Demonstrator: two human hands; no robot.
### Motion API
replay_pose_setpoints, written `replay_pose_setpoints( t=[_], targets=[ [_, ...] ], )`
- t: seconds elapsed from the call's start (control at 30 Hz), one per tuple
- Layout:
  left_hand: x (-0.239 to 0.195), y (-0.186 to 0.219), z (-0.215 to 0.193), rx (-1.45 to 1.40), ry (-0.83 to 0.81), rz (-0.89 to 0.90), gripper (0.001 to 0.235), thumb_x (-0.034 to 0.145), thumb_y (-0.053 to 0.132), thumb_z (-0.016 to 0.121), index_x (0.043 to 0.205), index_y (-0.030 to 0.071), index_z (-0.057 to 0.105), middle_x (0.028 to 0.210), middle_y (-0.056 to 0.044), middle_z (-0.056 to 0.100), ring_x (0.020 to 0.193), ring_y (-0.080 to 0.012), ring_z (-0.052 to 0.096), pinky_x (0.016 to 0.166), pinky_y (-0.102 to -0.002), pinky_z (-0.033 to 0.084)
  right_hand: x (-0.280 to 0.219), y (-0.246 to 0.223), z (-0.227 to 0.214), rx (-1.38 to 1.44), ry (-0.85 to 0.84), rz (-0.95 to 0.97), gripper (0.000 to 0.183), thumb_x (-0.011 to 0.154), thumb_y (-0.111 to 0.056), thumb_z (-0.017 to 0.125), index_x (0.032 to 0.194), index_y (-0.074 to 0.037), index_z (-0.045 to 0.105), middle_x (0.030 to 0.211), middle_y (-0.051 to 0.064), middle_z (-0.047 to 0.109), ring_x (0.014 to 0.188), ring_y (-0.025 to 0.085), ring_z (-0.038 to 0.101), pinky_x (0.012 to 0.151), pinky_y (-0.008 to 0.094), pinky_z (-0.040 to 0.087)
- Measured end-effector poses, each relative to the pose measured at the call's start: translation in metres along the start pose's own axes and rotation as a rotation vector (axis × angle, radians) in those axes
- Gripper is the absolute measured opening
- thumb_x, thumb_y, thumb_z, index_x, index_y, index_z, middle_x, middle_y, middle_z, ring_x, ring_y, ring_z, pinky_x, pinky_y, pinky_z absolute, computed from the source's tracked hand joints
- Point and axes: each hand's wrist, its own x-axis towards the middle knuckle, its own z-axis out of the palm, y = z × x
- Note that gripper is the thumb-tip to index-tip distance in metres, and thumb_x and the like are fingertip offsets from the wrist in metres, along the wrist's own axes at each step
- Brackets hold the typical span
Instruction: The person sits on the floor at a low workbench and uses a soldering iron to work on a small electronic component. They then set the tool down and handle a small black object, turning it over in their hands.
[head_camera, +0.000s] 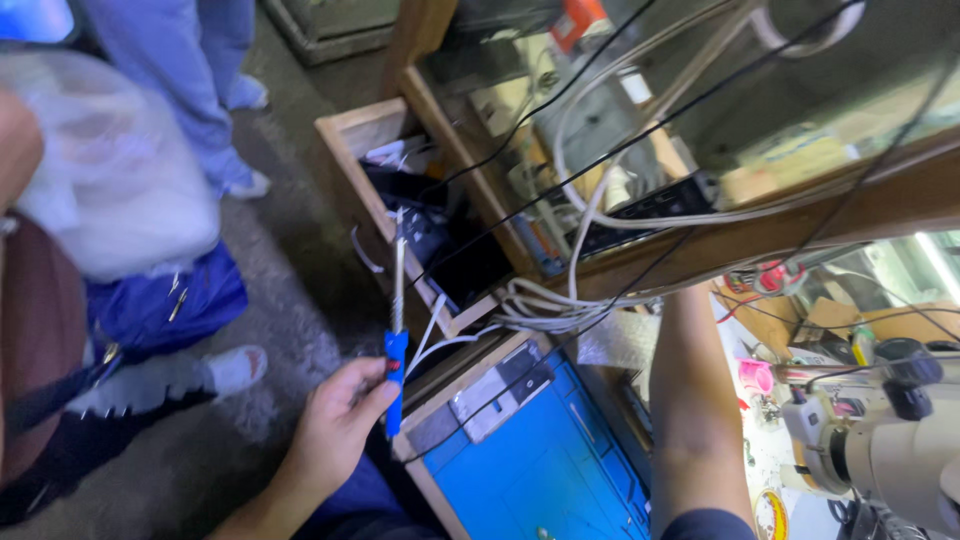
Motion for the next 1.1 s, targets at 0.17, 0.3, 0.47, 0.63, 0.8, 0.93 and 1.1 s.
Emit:
replay_pose_setpoints(
  t=[0.17, 0.3, 0.47, 0.63, 0.8, 0.93, 1.1],
  targets=[
    [-0.001, 0.011, 0.004, -0.120, -0.055, 0.007, 0.023, 0.096, 0.007, 0.064, 0.118, 0.000, 0.069, 0.096, 0.000, 0.071, 0.082, -0.0049, 0.062, 0.070, -0.023, 0.053, -0.031, -0.047, -0.032, -0.060, 0.025, -0.085, 0.015, 0.102, -0.007, 0.064, 0.113, 0.003, 0.069, 0.100, 0.003, 0.068, 0.089, 0.013, 0.061, 0.079, 0.027, 0.048],
    [-0.008, 0.007, 0.003, -0.175, -0.091, -0.003, 0.022, 0.097, 0.006, 0.065, 0.118, -0.001, 0.069, 0.092, -0.002, 0.069, 0.078, -0.0057, 0.060, 0.067, -0.024, 0.052, -0.069, -0.090, -0.045, 0.220, 0.054, 0.137, 0.014, 0.103, -0.008, 0.067, 0.111, 0.003, 0.071, 0.097, 0.003, 0.066, 0.084, 0.010, 0.058, 0.075, 0.025, 0.045],
    [-0.017, 0.008, 0.005, -0.164, -0.103, 0.067, 0.023, 0.097, 0.006, 0.066, 0.118, -0.002, 0.069, 0.094, 0.000, 0.070, 0.080, -0.0043, 0.060, 0.070, -0.021, 0.052, -0.092, -0.151, -0.066, -0.237, 0.032, -0.033, 0.018, 0.099, -0.006, 0.073, 0.115, 0.000, 0.072, 0.094, 0.008, 0.065, 0.079, 0.014, 0.057, 0.072, 0.027, 0.047],
    [-0.028, 0.010, 0.012, -0.124, -0.091, 0.053, 0.022, 0.095, 0.005, 0.067, 0.116, -0.001, 0.070, 0.091, 0.000, 0.070, 0.076, -0.0048, 0.060, 0.067, -0.022, 0.052, -0.110, -0.176, -0.071, -0.260, 0.052, -0.032, 0.021, 0.096, -0.007, 0.073, 0.117, -0.002, 0.074, 0.094, 0.007, 0.066, 0.079, 0.015, 0.060, 0.070, 0.028, 0.048],
    [-0.036, 0.008, 0.014, -0.142, -0.140, 0.088, 0.021, 0.095, 0.005, 0.067, 0.115, 0.000, 0.069, 0.093, 0.000, 0.070, 0.079, -0.0045, 0.060, 0.070, -0.022, 0.052, -0.135, -0.178, -0.072, -0.256, 0.062, -0.037, 0.024, 0.094, -0.007, 0.074, 0.118, -0.003, 0.074, 0.093, 0.007, 0.068, 0.078, 0.016, 0.060, 0.071, 0.030, 0.049],
    [-0.041, 0.012, 0.017, -0.080, -0.112, 0.120, 0.019, 0.093, 0.005, 0.070, 0.111, 0.000, 0.070, 0.092, 0.000, 0.071, 0.079, -0.0049, 0.061, 0.072, -0.022, 0.053, -0.154, -0.181, -0.075, -0.250, 0.054, 0.023, 0.023, 0.094, -0.008, 0.073, 0.117, -0.004, 0.074, 0.095, 0.007, 0.069, 0.079, 0.015, 0.062, 0.070, 0.029, 0.050],
    [-0.044, 0.015, 0.018, 0.006, -0.082, 0.169, 0.018, 0.091, 0.004, 0.073, 0.108, 0.000, 0.070, 0.091, 0.000, 0.071, 0.078, -0.0054, 0.061, 0.071, -0.022, 0.054, -0.176, -0.188, -0.073, -0.209, 0.033, 0.094, 0.022, 0.094, -0.010, 0.072, 0.116, -0.004, 0.073, 0.097, 0.007, 0.069, 0.078, 0.016, 0.063, 0.068, 0.029, 0.052]
  ],
)
